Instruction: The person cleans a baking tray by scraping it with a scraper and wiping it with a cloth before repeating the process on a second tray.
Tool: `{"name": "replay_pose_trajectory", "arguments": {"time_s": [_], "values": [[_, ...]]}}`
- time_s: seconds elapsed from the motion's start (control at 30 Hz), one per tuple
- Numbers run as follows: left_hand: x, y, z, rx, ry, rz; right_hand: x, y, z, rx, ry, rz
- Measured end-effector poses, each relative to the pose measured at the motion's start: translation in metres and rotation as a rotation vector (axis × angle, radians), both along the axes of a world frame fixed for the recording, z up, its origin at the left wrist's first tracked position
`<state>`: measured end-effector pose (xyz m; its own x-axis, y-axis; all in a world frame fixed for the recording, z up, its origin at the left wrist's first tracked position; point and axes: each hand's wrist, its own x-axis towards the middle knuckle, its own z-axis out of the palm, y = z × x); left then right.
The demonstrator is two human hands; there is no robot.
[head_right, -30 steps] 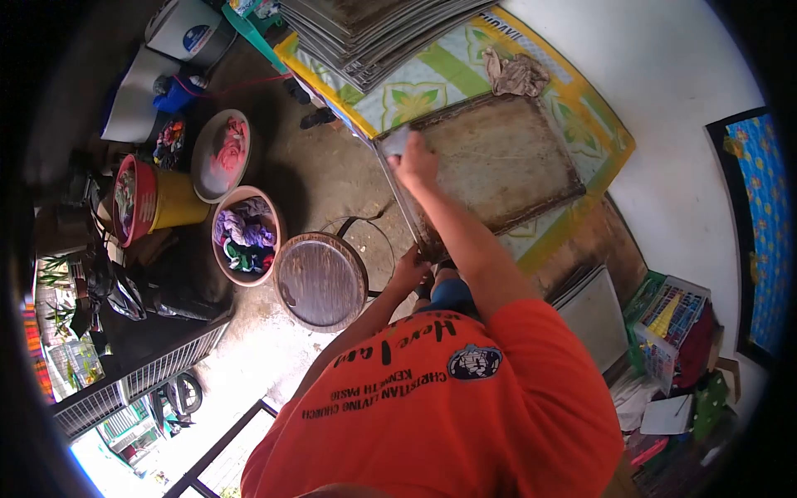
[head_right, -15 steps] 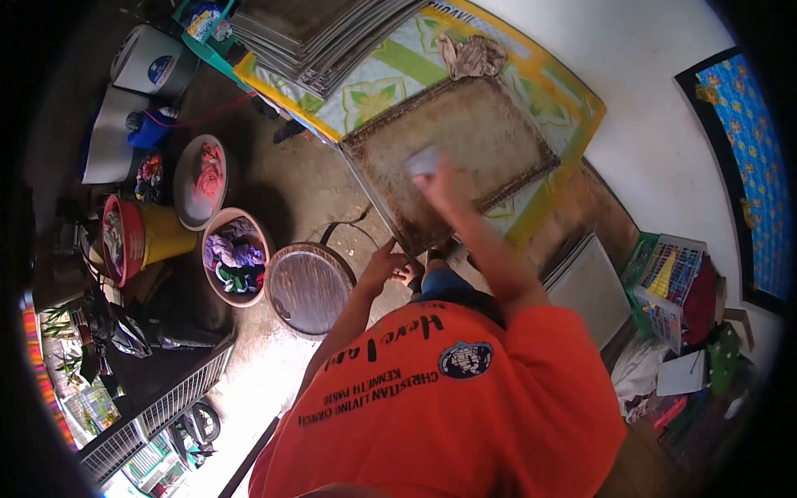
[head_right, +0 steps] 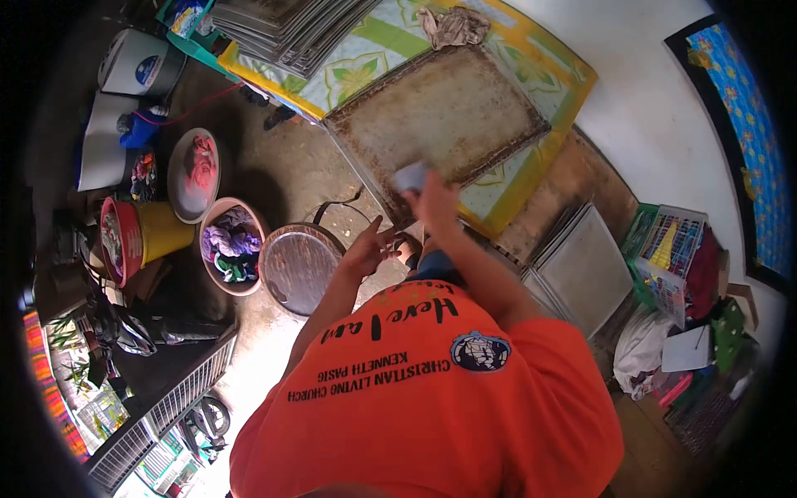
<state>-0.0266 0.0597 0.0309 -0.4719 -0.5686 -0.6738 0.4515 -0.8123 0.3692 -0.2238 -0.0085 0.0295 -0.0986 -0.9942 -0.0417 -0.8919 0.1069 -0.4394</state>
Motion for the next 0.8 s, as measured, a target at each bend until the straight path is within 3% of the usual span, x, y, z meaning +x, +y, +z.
{"name": "replay_pose_trajectory", "arguments": {"time_s": [0.13,0.23,0.27,0.3,0.4,0.47,0.53,0.57,0.6,0.67,0.77,0.8], "values": [[-0.001,0.011,0.001,0.032,0.051,0.078,-0.066,-0.038,0.009,0.001,0.052,-0.309],[-0.003,0.008,0.0,0.046,0.025,0.075,-0.016,-0.017,0.009,-0.022,-0.035,-0.118],[-0.003,0.007,-0.001,0.055,0.015,0.076,0.009,-0.004,-0.002,-0.147,0.061,0.004],[-0.004,0.005,-0.006,0.023,0.017,0.066,0.028,0.004,0.004,-0.103,0.079,0.131],[-0.002,-0.006,-0.012,-0.059,-0.024,0.015,0.026,-0.002,0.013,0.0,0.069,0.11],[-0.016,-0.018,0.005,-0.11,-0.319,-0.065,-0.022,-0.028,0.037,0.196,-0.017,-0.093],[-0.028,-0.021,0.0,-0.199,-0.574,-0.123,-0.078,-0.048,0.044,0.127,-0.077,-0.396],[-0.03,-0.02,-0.019,-0.266,-0.682,-0.144,-0.116,-0.064,0.015,0.075,0.036,-0.472],[-0.032,-0.022,-0.029,-0.334,-0.79,-0.161,-0.157,-0.079,-0.021,-0.145,0.257,-0.495],[-0.034,-0.025,-0.016,-0.361,-0.79,-0.157,-0.194,-0.103,0.024,-0.042,0.125,-0.698],[-0.022,-0.021,-0.001,-0.32,-0.696,-0.203,-0.225,-0.134,0.04,0.136,0.053,-0.865],[-0.018,-0.018,-0.002,-0.315,-0.71,-0.244,-0.222,-0.138,0.037,0.071,0.119,-0.848]]}}
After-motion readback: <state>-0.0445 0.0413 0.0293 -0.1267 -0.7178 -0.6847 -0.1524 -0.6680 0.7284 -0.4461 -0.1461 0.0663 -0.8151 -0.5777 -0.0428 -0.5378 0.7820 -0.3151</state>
